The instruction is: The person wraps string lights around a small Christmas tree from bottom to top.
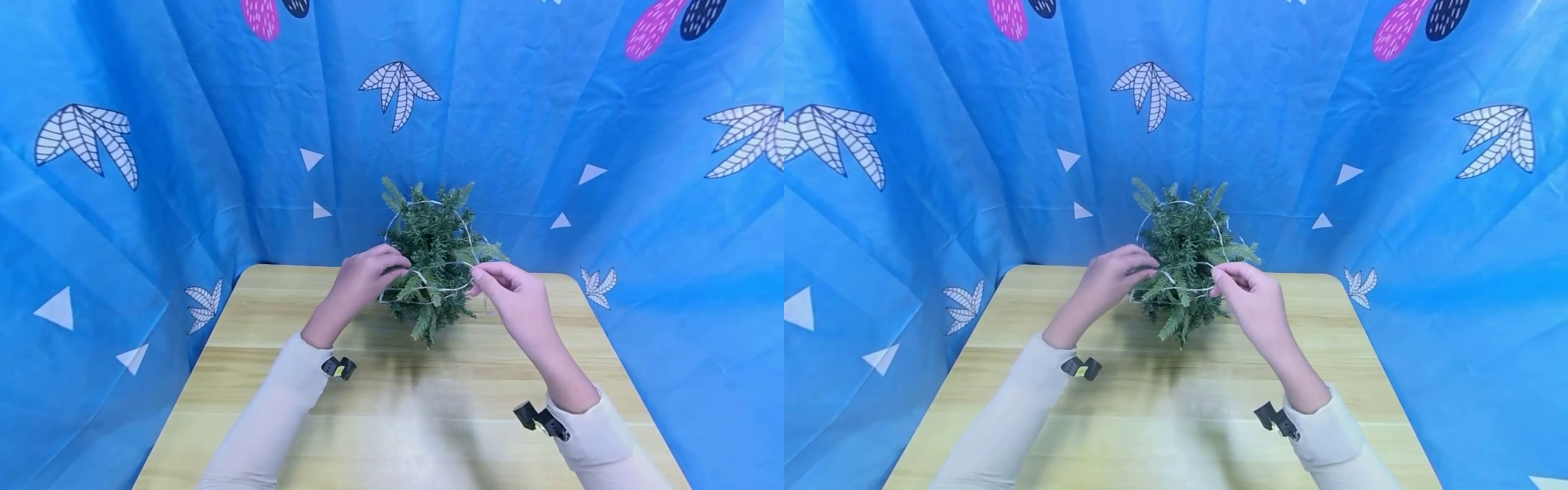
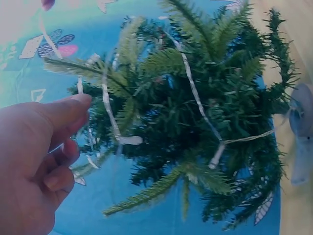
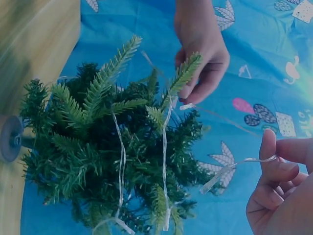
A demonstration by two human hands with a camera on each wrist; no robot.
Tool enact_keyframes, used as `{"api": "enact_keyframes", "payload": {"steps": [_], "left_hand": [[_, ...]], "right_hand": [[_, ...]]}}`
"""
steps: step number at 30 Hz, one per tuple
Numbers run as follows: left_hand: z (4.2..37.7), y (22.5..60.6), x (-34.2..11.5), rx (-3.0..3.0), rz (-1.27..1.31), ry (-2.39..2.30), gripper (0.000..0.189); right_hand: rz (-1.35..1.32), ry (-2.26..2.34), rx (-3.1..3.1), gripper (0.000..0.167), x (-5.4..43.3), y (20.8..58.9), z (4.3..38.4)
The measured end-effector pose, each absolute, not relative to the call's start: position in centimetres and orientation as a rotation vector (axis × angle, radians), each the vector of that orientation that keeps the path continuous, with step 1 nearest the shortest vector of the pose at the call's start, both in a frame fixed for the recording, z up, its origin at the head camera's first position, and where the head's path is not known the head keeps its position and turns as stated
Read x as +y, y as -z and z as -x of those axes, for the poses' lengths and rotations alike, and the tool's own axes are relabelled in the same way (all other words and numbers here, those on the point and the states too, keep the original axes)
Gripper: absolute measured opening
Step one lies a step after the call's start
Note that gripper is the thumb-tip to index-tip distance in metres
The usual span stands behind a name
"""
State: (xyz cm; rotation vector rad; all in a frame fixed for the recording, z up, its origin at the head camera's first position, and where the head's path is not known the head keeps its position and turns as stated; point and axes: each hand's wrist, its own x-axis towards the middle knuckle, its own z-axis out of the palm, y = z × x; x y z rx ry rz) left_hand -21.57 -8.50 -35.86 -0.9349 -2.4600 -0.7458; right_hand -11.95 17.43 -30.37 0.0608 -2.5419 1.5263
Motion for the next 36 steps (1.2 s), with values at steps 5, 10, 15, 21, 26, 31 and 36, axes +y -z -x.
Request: {"api": "enact_keyframes", "payload": {"steps": [5, 10, 15, 21, 26, 31, 36], "left_hand": [[22.1, 36.6, -8.3, -2.425, 0.892, 0.663, 0.016], [22.6, 36.9, -8.0, -2.42, 0.836, 0.613, 0.019], [23.1, 37.1, -7.8, -2.399, 0.819, 0.636, 0.014], [23.5, 37.4, -7.8, -2.44, 0.797, 0.732, 0.01], [23.7, 37.4, -7.8, -2.474, 0.769, 0.805, 0.011], [23.7, 37.2, -7.7, -2.495, 0.771, 0.797, 0.012], [23.7, 36.9, -7.7, -2.507, 0.768, 0.797, 0.012]], "right_hand": [[-0.049, -1.521, -2.543, 0.034, 17.8, 30.1, 11.9], [-0.057, -1.533, -2.522, 0.032, 18.0, 29.8, 11.9], [-0.048, -1.536, -2.514, 0.031, 18.4, 29.6, 11.9], [-0.037, -1.529, -2.516, 0.031, 19.5, 29.5, 12.2], [-0.027, -1.475, -2.583, 0.035, 21.4, 29.1, 13.2], [-0.022, -1.31, -2.769, 0.045, 23.9, 28.2, 14.6], [-0.128, -1.138, -2.992, 0.045, 25.8, 27.6, 15.7]]}}
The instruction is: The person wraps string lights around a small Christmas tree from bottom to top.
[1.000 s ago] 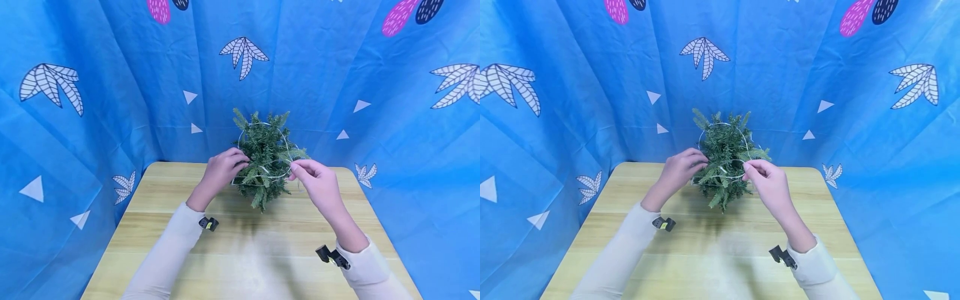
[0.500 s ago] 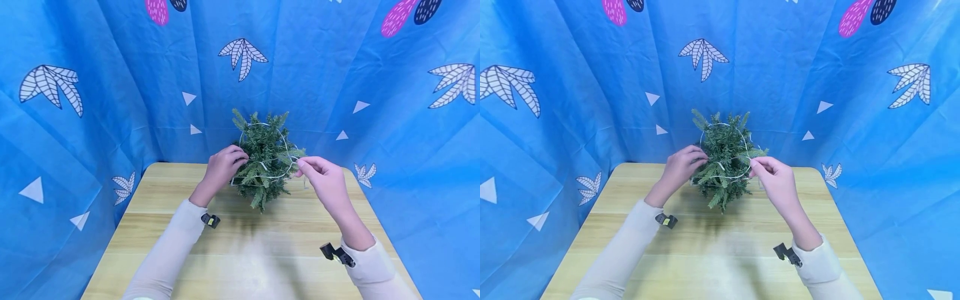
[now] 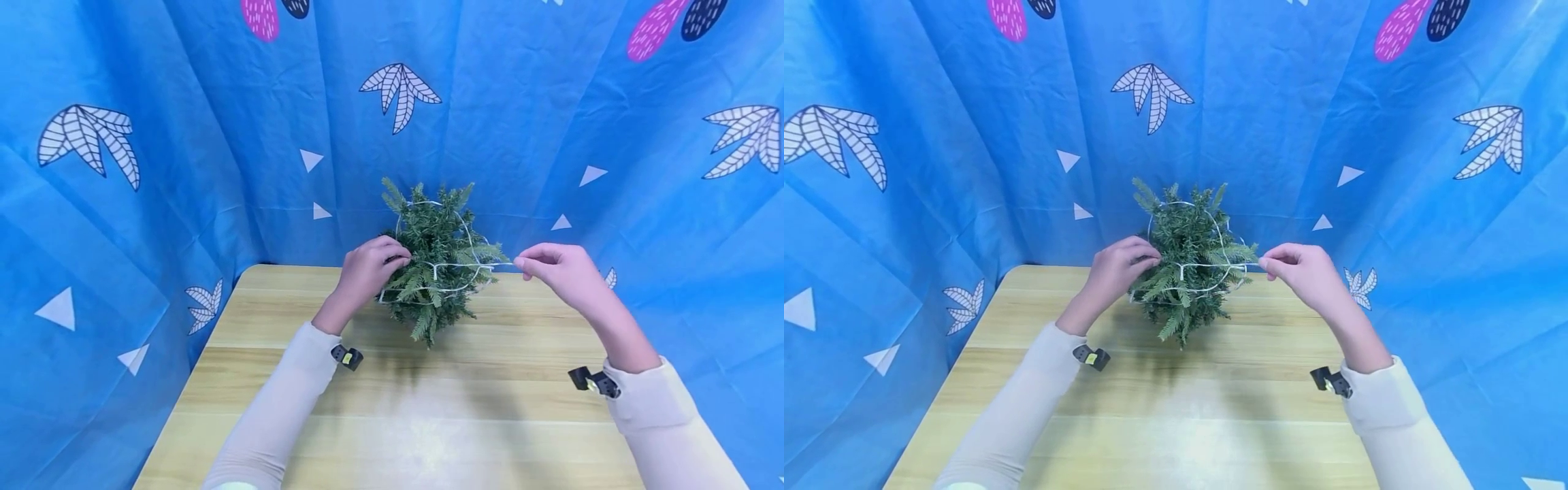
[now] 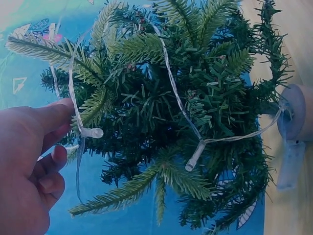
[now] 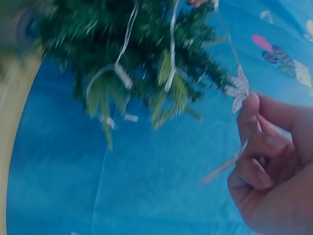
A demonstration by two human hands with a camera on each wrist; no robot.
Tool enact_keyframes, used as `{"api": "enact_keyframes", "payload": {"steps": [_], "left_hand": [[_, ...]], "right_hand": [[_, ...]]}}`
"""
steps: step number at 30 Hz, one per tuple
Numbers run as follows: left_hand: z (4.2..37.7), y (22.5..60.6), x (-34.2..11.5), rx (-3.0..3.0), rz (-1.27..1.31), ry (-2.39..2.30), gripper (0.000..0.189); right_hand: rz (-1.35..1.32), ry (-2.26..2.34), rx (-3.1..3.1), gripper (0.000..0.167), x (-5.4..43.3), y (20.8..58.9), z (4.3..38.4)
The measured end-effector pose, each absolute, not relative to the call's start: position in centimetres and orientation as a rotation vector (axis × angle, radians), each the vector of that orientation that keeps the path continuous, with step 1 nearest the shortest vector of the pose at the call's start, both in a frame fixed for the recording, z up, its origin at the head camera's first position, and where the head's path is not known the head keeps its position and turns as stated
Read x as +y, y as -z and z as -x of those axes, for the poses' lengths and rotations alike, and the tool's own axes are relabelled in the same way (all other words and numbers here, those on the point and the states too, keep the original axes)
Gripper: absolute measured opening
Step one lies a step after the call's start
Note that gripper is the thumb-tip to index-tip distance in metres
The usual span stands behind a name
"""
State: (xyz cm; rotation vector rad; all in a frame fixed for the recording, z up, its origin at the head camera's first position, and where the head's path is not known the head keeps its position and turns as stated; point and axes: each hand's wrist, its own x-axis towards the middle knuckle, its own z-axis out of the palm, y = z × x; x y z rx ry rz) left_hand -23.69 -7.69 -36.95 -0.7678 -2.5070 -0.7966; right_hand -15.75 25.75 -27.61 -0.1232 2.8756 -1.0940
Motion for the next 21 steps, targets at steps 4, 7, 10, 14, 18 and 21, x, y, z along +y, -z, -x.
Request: {"api": "enact_keyframes", "payload": {"steps": [4, 7, 10, 14, 18, 21], "left_hand": [[23.7, 36.8, -7.8, -2.512, 0.772, 0.82, 0.013], [23.6, 36.7, -8.0, -2.517, 0.768, 0.842, 0.014], [23.5, 36.7, -8.4, -2.48, 0.783, 0.868, 0.012], [23.6, 36.9, -9.1, -2.41, 0.832, 0.899, 0.011], [23.6, 36.9, -9.6, -2.377, 0.859, 0.926, 0.011], [23.7, 36.8, -9.7, -2.375, 0.857, 0.971, 0.012]], "right_hand": [[0.227, 0.917, 2.852, 0.037, 26.7, 27.4, 16.3], [0.261, 0.859, 2.852, 0.032, 26.9, 27.2, 16.4], [0.283, 0.849, 2.858, 0.03, 26.8, 26.9, 16.2], [0.352, 0.835, 2.859, 0.024, 26.3, 26.6, 15.7], [0.436, 0.83, 2.867, 0.017, 25.8, 26.3, 15.2], [0.467, 0.853, 2.878, 0.015, 25.5, 26.1, 15.0]]}}
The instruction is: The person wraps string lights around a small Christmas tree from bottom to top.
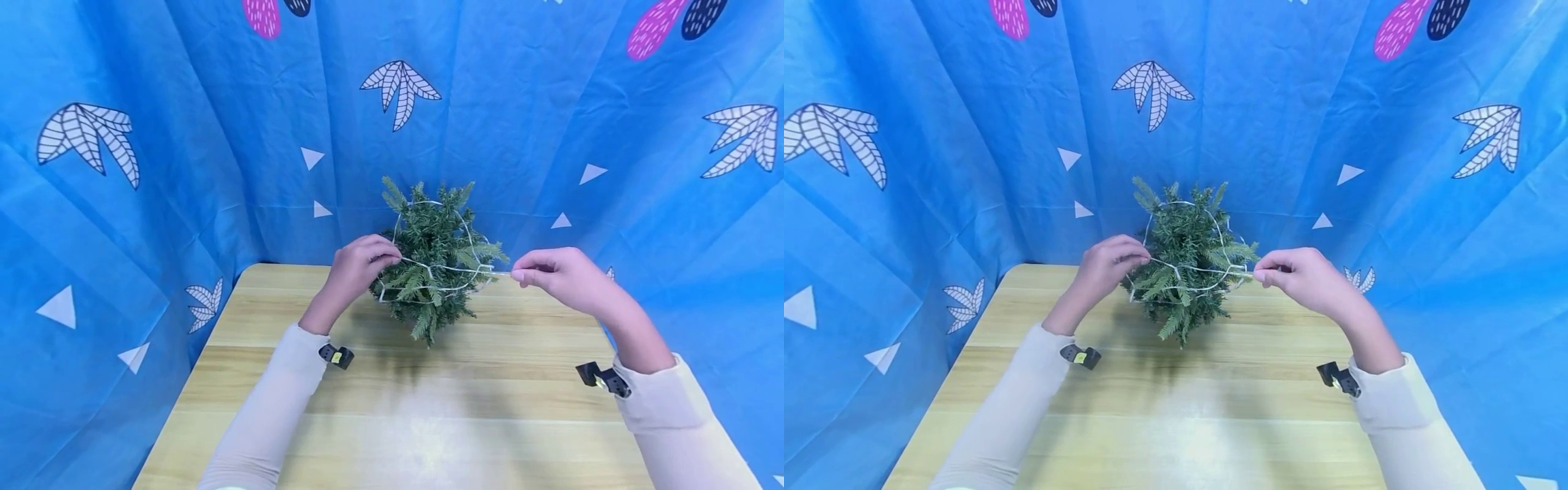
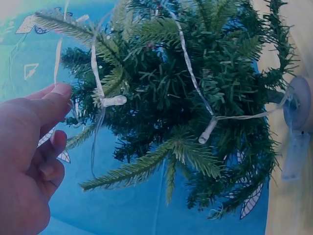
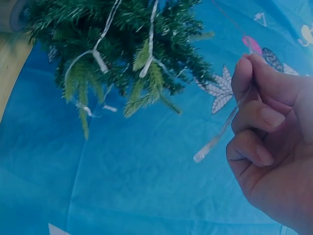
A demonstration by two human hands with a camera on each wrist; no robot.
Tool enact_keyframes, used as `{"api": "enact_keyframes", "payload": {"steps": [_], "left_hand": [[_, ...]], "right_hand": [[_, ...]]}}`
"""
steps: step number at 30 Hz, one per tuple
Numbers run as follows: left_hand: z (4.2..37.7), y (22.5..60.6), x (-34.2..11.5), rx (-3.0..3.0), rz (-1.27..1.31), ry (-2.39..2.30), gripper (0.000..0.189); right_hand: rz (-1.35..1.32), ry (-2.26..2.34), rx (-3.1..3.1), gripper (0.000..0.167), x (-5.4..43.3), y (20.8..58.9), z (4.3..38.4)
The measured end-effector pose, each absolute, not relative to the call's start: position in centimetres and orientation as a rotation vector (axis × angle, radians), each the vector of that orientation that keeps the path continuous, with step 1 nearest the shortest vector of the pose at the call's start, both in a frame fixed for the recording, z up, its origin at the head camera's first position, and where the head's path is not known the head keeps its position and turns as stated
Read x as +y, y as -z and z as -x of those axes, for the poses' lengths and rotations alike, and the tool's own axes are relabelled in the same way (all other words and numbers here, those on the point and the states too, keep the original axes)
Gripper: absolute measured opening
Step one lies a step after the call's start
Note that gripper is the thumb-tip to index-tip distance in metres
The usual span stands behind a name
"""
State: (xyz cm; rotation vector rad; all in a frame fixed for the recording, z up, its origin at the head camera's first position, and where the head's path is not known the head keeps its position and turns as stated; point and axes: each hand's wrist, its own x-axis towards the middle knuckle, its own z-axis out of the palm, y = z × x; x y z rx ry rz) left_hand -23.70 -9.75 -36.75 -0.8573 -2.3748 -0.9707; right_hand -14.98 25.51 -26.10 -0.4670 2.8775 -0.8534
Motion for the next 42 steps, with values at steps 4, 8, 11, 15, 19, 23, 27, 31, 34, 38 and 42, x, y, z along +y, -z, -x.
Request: {"api": "enact_keyframes", "payload": {"steps": [4, 8, 11, 15, 19, 23, 27, 31, 34, 38, 42], "left_hand": [[23.9, 36.3, -9.6, -2.428, 0.781, 1.068, 0.012], [24.2, 35.7, -9.0, -2.484, 0.695, 1.117, 0.013], [24.5, 35.5, -8.4, -2.516, 0.682, 1.08, 0.015], [24.7, 35.6, -7.9, -2.559, 0.681, 1.005, 0.017], [24.9, 35.8, -7.6, -2.606, 0.67, 0.954, 0.017], [25.0, 36.1, -7.4, -2.642, 0.661, 0.921, 0.018], [25.0, 36.3, -7.2, -2.63, 0.66, 0.893, 0.017], [25.0, 36.4, -6.9, -2.604, 0.665, 0.875, 0.016], [25.1, 36.4, -6.6, -2.59, 0.66, 0.864, 0.016], [25.2, 36.5, -6.2, -2.57, 0.639, 0.857, 0.017], [25.1, 36.4, -5.9, -2.541, 0.619, 0.888, 0.018]], "right_hand": [[0.432, 0.926, 2.904, 0.021, 25.3, 25.9, 14.9], [0.287, 1.046, 2.952, 0.031, 25.3, 25.8, 15.2], [0.191, 1.139, 2.962, 0.039, 25.6, 26.0, 15.8], [0.114, 1.239, 2.944, 0.048, 26.1, 26.5, 16.9], [0.064, 1.278, 2.953, 0.053, 26.2, 26.9, 18.2], [0.033, 1.284, 2.978, 0.054, 26.0, 27.3, 19.6], [0.015, 1.318, 2.989, 0.052, 25.5, 27.4, 21.2], [-0.013, 1.326, 3.016, 0.047, 24.2, 27.2, 23.0], [-0.035, 1.326, 3.034, 0.041, 22.9, 26.8, 24.4], [-0.063, 1.317, 3.048, 0.036, 21.1, 26.2, 26.0], [-0.077, 1.298, 3.058, 0.038, 19.4, 25.5, 27.0]]}}
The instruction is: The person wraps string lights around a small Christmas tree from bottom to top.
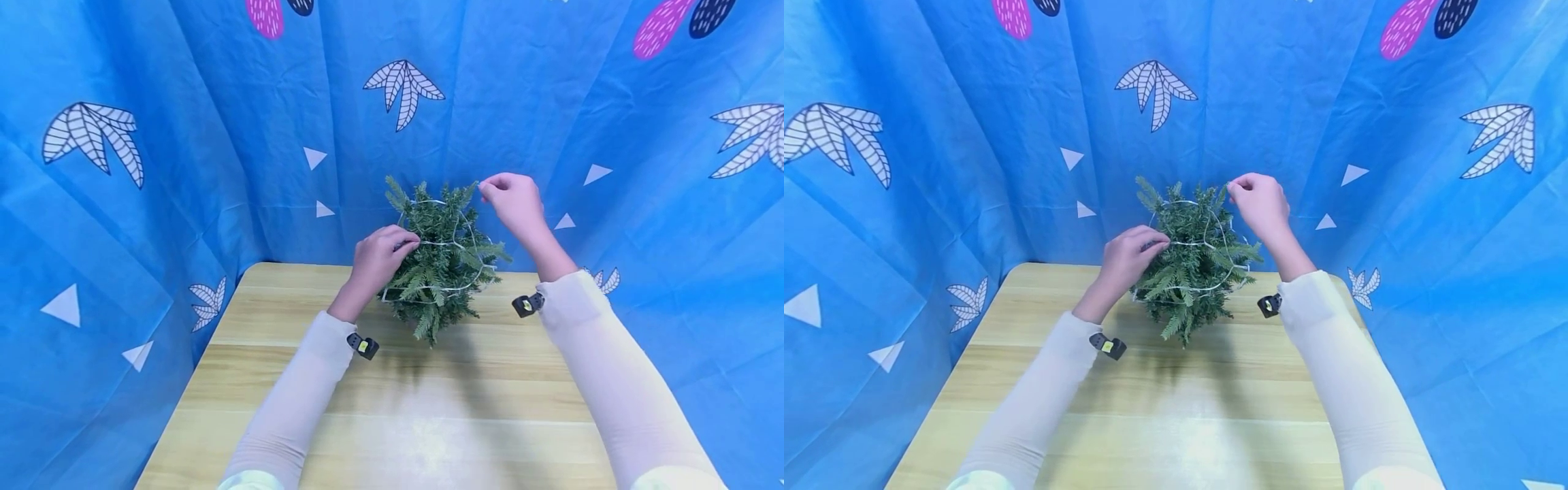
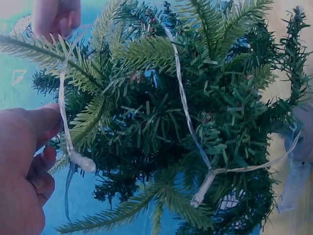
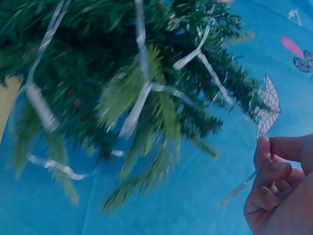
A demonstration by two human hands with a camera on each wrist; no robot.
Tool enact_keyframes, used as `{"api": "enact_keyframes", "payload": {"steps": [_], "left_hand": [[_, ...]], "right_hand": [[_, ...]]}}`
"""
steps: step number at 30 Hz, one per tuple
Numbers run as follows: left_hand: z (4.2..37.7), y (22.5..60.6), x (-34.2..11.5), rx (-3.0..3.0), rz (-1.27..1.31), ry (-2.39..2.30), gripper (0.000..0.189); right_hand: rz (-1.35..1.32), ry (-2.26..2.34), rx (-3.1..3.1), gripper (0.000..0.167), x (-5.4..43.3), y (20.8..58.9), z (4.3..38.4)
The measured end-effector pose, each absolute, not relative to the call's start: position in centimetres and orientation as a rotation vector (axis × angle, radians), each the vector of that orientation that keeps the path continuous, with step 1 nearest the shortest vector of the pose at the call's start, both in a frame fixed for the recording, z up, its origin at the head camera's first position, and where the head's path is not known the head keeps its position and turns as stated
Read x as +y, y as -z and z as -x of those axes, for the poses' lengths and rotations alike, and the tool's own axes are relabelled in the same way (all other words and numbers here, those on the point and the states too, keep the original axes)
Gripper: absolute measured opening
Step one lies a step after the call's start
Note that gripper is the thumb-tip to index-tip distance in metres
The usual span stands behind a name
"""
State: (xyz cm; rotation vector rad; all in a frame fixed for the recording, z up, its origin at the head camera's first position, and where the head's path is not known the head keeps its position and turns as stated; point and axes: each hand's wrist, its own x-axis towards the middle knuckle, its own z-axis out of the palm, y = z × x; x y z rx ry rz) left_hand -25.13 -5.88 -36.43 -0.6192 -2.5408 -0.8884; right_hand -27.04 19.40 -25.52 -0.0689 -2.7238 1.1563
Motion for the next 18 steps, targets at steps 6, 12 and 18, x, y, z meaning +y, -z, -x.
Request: {"api": "enact_keyframes", "payload": {"steps": [6, 12, 18], "left_hand": [[25.0, 36.7, -5.6, -2.513, 0.598, 0.981, 0.019], [25.0, 37.0, -5.5, -2.505, 0.592, 1.009, 0.019], [24.9, 36.8, -5.3, -2.47, 0.599, 0.984, 0.018]], "right_hand": [[0.064, -1.158, -2.704, 0.035, 17.6, 24.9, 27.7], [0.061, -1.177, -2.694, 0.033, 16.4, 24.6, 27.9], [0.092, -1.17, -2.705, 0.032, 15.7, 24.1, 28.3]]}}
